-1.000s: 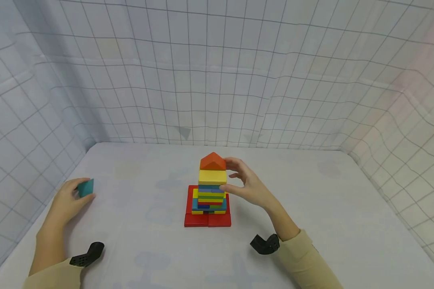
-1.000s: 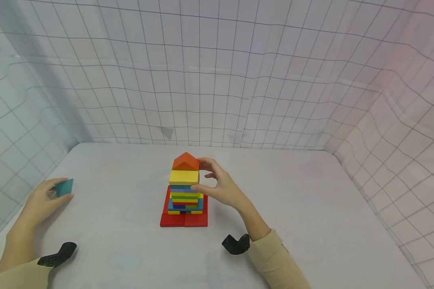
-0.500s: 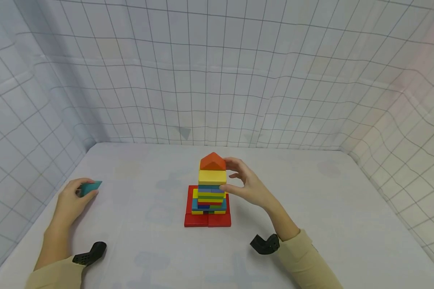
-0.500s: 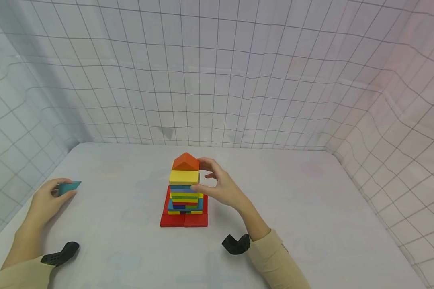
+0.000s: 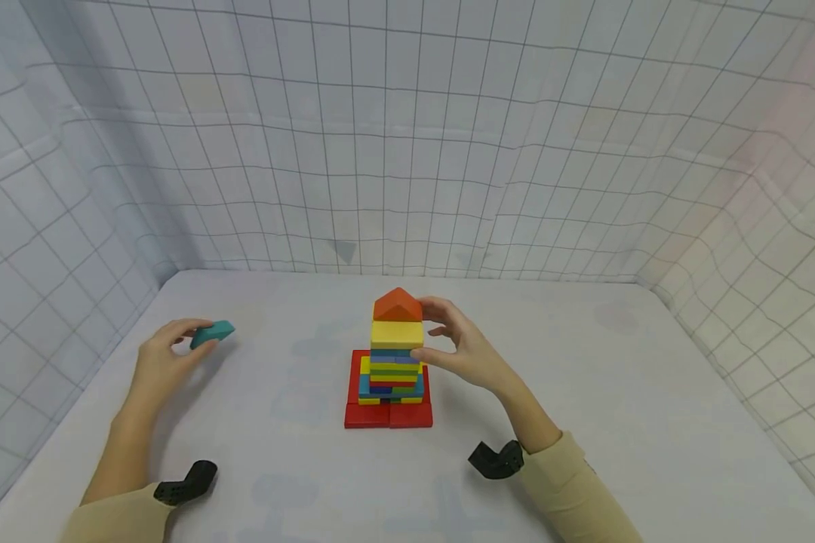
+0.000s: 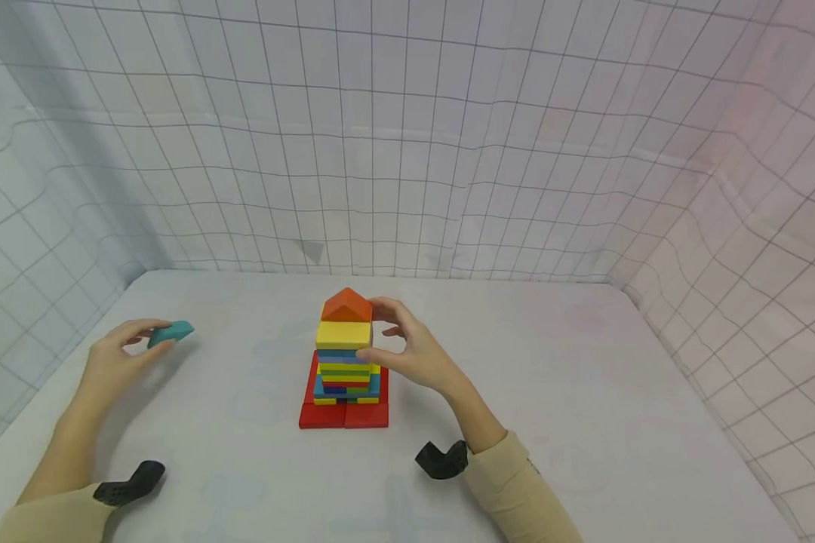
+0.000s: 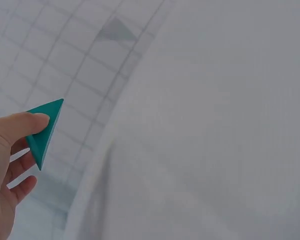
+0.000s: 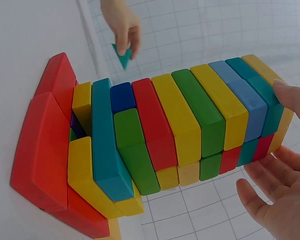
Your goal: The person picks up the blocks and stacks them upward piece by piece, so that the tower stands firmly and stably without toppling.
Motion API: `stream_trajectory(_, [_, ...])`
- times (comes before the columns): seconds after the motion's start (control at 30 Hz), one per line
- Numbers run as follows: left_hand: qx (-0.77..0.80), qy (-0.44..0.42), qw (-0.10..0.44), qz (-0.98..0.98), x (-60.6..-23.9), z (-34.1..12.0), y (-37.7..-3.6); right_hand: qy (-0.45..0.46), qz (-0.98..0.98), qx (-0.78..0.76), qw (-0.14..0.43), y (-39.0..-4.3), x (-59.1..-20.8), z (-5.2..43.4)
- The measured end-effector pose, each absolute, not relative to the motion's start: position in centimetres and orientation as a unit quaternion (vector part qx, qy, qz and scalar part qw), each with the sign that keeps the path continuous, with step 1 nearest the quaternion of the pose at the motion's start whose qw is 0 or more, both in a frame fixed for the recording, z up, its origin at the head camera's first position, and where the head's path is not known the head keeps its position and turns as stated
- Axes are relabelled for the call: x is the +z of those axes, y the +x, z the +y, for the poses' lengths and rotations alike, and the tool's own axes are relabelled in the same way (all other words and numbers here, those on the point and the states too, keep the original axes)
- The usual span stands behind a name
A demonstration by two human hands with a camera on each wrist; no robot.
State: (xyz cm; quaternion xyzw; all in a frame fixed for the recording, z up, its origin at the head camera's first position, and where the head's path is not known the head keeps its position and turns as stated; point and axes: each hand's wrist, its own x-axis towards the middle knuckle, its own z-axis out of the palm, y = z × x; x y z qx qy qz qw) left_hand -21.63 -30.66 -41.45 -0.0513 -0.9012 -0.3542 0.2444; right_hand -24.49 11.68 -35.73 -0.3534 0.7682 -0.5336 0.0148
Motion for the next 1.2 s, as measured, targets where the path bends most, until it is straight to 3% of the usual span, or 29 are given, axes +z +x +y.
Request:
stream_trajectory(0.23, [-0.371, -0.232, 0.289, -0.852, -36.2, -23.0, -22.8, -0.349, 0.77, -0.533, 0.016, -24.4, -35.7, 11.7])
stream_trajectory(0.57, [-0.363, -0.402, 0.237, -0.806, -31.5, -14.4, -21.3, -0.348, 0.771, -0.532, 0.019, -24.5, -35.7, 11.7])
stream_trajectory(0.8, [-0.293, -0.447, 0.231, -0.813, -31.2, -12.2, -21.3, -0.345, 0.77, -0.536, 0.028, -24.3, -35.3, 11.7])
stream_trajectory(1.2, [-0.229, -0.466, 0.31, -0.797, -32.0, -11.1, -22.0, -0.351, 0.769, -0.533, 0.031, -22.8, -33.1, 11.4])
